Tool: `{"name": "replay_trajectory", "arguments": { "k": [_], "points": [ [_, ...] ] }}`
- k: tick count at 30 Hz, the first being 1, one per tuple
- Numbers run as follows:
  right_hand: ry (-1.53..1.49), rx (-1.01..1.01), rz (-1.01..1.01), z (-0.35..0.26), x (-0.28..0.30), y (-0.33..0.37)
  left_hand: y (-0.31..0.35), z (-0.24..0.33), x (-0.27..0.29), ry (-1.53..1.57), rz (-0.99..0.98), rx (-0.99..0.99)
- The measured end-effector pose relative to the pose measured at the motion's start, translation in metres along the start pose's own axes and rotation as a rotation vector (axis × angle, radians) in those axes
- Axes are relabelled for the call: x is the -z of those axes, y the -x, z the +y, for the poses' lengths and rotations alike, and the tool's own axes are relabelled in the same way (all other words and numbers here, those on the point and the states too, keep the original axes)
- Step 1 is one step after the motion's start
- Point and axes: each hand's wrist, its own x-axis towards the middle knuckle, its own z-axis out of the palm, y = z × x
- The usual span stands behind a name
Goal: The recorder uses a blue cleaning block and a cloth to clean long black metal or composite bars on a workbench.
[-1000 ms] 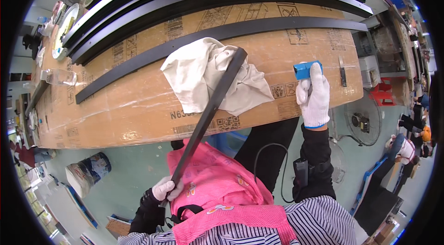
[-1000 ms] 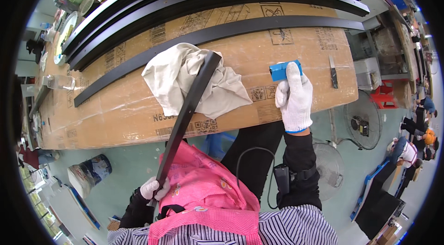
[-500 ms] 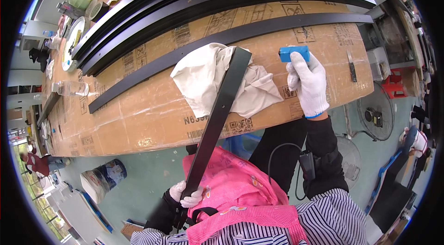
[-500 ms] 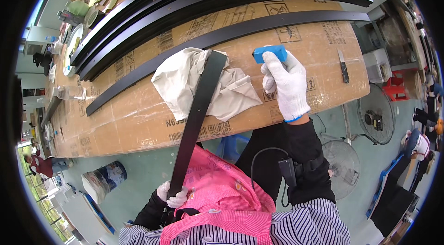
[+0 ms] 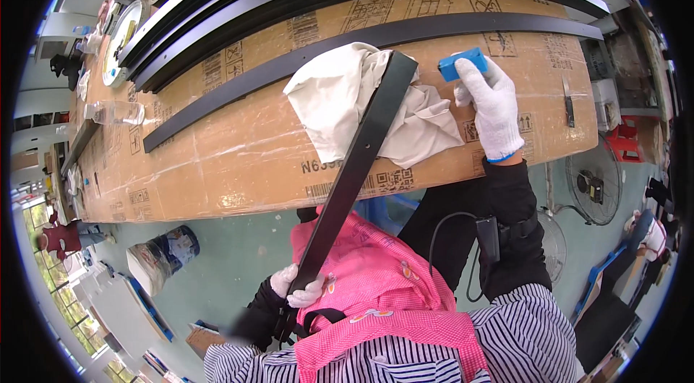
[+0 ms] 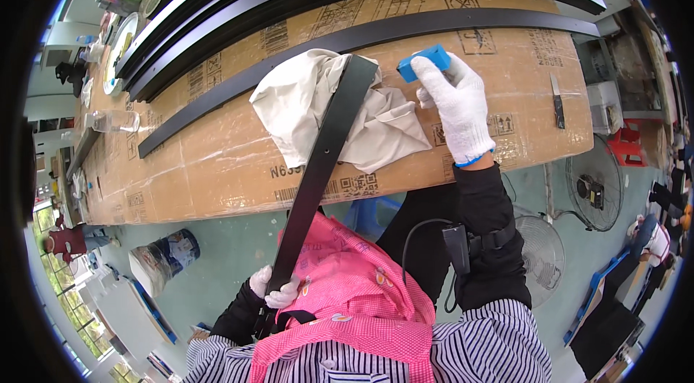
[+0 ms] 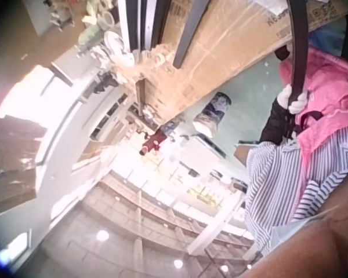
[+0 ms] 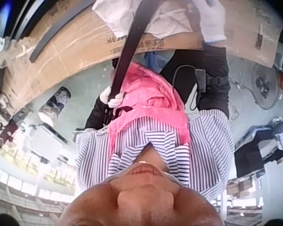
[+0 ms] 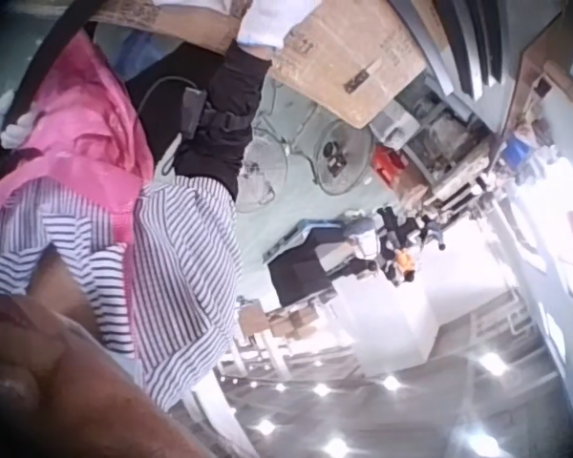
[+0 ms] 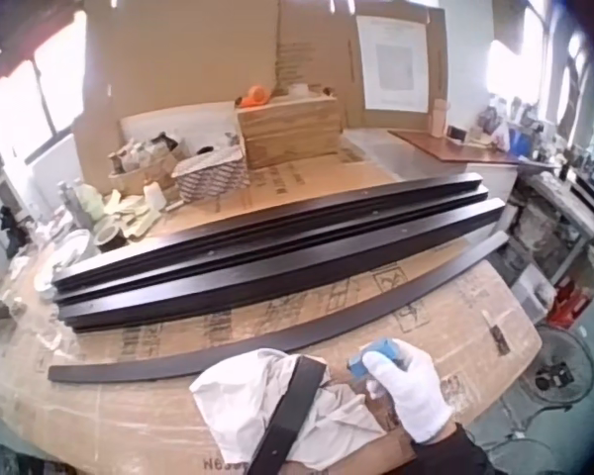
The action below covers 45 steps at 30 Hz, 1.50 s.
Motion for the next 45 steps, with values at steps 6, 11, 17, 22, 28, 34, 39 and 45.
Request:
{"name": "replay_trajectory", "arguments": {
  "k": [6, 11, 17, 22, 28, 34, 39, 45],
  "points": [
    [-0.124, 0.02, 0.005, -0.013, 0.003, 0.009, 0.0, 0.001, -0.008, -0.103, 0.034, -0.074],
    [-0.229, -0.005, -0.106, -0.05, -0.023, 0.024, 0.009, -0.009, -0.021, -0.348, 0.193, -0.214],
    [-0.016, 0.118, -0.422, -0.105, -0.137, 0.038, -0.007, -0.007, -0.04, -0.987, 0.617, -0.378],
    [0.355, 0.367, -0.635, -0.091, -0.291, 0.018, -0.01, -0.007, -0.053, -1.369, 0.837, -0.491],
    [0.844, 0.489, -0.445, -0.023, -0.419, -0.02, -0.002, 0.006, -0.056, -1.633, 0.925, -0.4],
    [1.017, 0.551, -0.504, 0.015, -0.513, -0.022, 0.016, 0.024, -0.054, -1.656, 0.86, -0.357],
    [1.098, 0.648, -0.59, 0.039, -0.549, -0.022, 0.029, 0.04, -0.058, -1.662, 0.854, -0.33],
    [0.938, 0.929, -0.842, -0.031, -0.46, 0.035, 0.011, 0.042, -0.047, -1.779, 0.815, -0.748]
  ]
}}
